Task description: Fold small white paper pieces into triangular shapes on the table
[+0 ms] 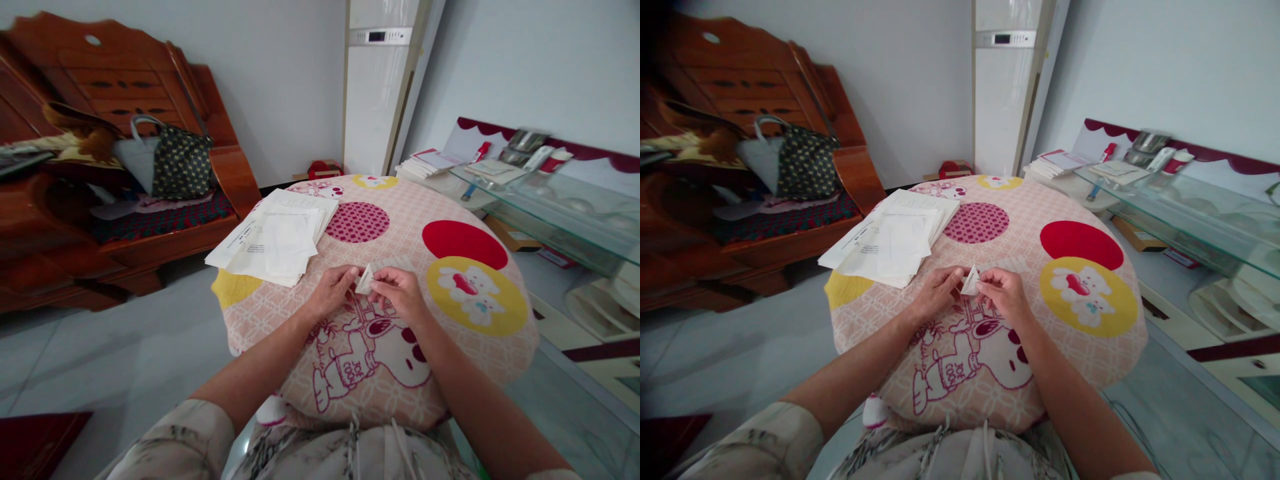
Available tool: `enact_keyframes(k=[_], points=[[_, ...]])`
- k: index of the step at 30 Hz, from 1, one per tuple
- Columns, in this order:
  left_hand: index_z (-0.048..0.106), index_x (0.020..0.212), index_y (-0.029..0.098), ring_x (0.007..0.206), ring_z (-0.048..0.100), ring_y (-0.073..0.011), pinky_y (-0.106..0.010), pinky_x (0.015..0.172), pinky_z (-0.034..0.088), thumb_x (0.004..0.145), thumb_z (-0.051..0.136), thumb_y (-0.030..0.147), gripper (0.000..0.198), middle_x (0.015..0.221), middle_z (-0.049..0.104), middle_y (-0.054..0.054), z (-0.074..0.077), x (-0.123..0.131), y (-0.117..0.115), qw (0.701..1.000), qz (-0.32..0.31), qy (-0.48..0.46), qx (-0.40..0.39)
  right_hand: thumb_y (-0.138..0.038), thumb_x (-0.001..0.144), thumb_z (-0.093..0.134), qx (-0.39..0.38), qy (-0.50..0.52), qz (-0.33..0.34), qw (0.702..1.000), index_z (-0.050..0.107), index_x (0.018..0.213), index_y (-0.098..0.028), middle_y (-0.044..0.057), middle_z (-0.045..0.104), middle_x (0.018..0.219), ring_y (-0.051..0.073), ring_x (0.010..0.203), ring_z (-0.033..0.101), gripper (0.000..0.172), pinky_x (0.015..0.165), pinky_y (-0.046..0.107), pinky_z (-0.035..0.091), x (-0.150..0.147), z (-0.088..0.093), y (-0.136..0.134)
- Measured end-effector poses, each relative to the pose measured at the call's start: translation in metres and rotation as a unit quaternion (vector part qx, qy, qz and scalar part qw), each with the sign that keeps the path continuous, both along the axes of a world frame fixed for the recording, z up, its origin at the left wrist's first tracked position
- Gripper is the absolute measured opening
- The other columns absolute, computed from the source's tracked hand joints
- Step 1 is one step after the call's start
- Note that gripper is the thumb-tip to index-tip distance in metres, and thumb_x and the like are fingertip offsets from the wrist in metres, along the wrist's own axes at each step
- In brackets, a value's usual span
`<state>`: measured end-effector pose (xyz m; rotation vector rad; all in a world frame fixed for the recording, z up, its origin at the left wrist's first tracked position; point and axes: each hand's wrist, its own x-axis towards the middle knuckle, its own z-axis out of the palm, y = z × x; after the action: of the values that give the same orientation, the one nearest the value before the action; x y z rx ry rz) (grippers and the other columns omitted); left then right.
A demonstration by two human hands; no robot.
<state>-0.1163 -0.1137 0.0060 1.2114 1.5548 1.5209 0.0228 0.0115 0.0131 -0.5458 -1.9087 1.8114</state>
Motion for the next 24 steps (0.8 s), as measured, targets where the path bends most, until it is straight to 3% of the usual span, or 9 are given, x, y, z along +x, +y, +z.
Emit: enact_keyframes(k=[4,11,17,24], points=[[0.067,0.115,0.013,0.056,0.058,-0.01,-0.019,0.05,0.046,0.091,0.06,0.056,0.049,0.073,0.064,-0.001,-0.0007,0.0021,0.002,0.991,-0.058,-0.121,-0.023,-0.034,0.068,0.082,-0.112,0.033,0.039,0.992,0.069,0.081,-0.016,0.003,0.072,0.062,0.015,0.047,0.065,0.026,0.038,0.021,0.048,0.001,0.0019,0.0033],[0.061,0.102,0.017,0.053,0.054,-0.008,-0.018,0.049,0.043,0.082,0.075,0.051,0.042,0.067,0.062,0.002,0.0017,0.0045,0.0007,0.974,-0.06,-0.216,-0.024,-0.032,0.067,0.086,-0.21,0.044,0.095,0.972,0.069,0.084,-0.016,0.004,0.075,0.067,0.016,0.048,0.067,0.028,0.043,0.025,0.056,0.0035,0.0004,0.007],[0.063,0.088,0.015,0.05,0.05,-0.0064,-0.017,0.048,0.04,0.08,0.078,0.051,0.04,0.063,0.058,0.002,0.0035,0.0041,-0.0002,0.961,-0.12,-0.247,-0.036,-0.033,0.066,0.087,-0.26,0.037,0.116,0.958,0.067,0.081,-0.018,0.001,0.074,0.064,0.015,0.048,0.067,0.029,0.045,0.024,0.056,0.0044,0.0002,0.0101],[0.063,0.08,0.013,0.049,0.054,-0.0066,-0.018,0.05,0.044,0.076,0.081,0.054,0.045,0.063,0.062,0.0,0.0037,0.0028,-0.0014,0.95,-0.124,-0.283,-0.051,-0.036,0.065,0.086,-0.265,0.04,0.115,0.956,0.067,0.082,-0.019,-0.001,0.072,0.065,0.014,0.045,0.064,0.03,0.041,0.024,0.054,0.0031,-0.0023,0.0112]])
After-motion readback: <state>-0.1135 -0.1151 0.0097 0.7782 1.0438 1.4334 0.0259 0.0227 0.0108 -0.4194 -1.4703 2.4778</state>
